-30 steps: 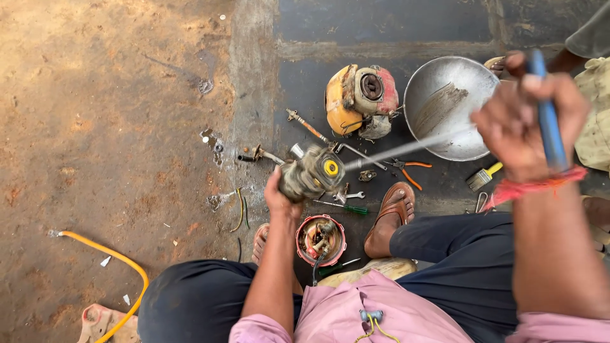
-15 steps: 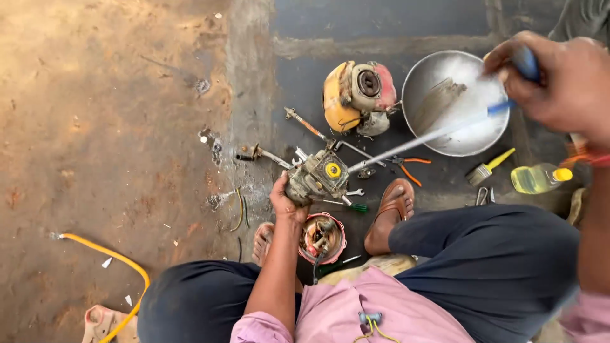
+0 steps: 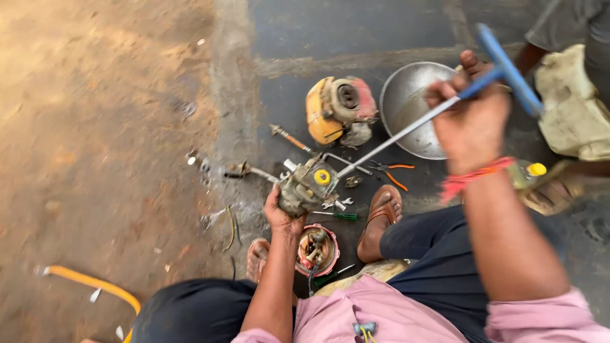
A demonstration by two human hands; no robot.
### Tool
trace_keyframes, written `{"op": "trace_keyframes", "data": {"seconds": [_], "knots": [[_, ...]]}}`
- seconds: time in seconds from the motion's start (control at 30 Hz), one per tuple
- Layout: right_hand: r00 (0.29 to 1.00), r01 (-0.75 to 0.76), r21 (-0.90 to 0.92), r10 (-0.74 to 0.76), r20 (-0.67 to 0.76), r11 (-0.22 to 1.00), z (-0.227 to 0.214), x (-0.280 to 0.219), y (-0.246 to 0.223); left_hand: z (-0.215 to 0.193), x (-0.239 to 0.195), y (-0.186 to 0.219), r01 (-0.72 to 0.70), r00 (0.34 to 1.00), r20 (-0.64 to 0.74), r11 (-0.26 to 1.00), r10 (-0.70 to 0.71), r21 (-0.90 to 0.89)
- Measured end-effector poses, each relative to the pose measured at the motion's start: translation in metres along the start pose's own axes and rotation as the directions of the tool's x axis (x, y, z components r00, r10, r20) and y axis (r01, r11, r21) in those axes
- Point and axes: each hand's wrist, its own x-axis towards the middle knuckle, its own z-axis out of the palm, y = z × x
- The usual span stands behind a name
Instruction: The recorder is seen disassembling and repairing a mechanical engine component, possibly from a small motor or pump, using various tools.
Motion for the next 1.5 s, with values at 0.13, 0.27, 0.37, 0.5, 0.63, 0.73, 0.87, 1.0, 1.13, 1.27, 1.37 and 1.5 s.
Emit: {"op": "trace_keyframes", "data": {"seconds": [0.13,0.27,0.37,0.5,0.63,0.73,0.87,1.0,1.13,1.27,1.37,1.5], "knots": [[0.911,0.312,-0.294,-0.372,-0.177,0.904,0.065,-0.016,0.028,0.011,-0.007,-0.01,0.045,0.998,-0.039,0.999,-0.044,0.015],[0.882,0.4,-0.47,-0.47,-0.037,0.787,0.062,-0.018,0.028,0.022,-0.015,-0.016,0.067,0.995,-0.075,0.998,-0.066,0.01],[0.903,0.397,-0.392,-0.43,0.004,0.83,0.01,-0.005,0.011,0.042,-0.028,-0.021,0.087,0.992,-0.094,0.996,-0.084,0.028],[0.943,0.298,-0.302,-0.328,-0.055,0.906,0.007,-0.002,0.003,0.022,-0.02,-0.034,0.122,0.992,-0.036,0.991,-0.12,0.053],[0.959,0.266,-0.221,-0.281,-0.037,0.938,0.02,0.002,0.009,0.026,-0.023,-0.044,0.134,0.991,-0.005,0.989,-0.134,0.068],[0.918,0.363,-0.287,-0.393,-0.056,0.887,0.026,-0.002,0.012,0.031,-0.029,-0.05,0.174,0.984,-0.062,0.98,-0.169,0.095],[0.854,0.444,-0.403,-0.514,-0.078,0.8,0.032,-0.003,0.011,0.035,-0.032,-0.048,0.176,0.981,-0.102,0.978,-0.165,0.113],[0.894,0.344,-0.433,-0.432,-0.121,0.833,0.011,-0.001,-0.008,0.035,-0.034,-0.048,0.161,0.981,-0.134,0.978,-0.143,0.134],[0.986,0.158,-0.228,-0.166,-0.019,0.961,0.004,0.002,-0.01,0.025,-0.033,-0.05,0.15,0.98,-0.153,0.978,-0.127,0.145],[0.889,0.321,-0.272,-0.387,-0.244,0.907,0.064,-0.005,0.006,0.028,-0.035,-0.051,0.162,0.974,-0.178,0.979,-0.139,0.127],[0.888,0.395,-0.298,-0.445,-0.121,0.869,0.023,-0.002,0.011,0.028,-0.032,-0.048,0.137,0.974,-0.198,0.981,-0.109,0.137],[0.899,0.394,-0.318,-0.434,-0.065,0.863,0.019,0.001,0.009,0.02,-0.027,-0.044,0.124,0.975,-0.198,0.984,-0.098,0.128]]}}
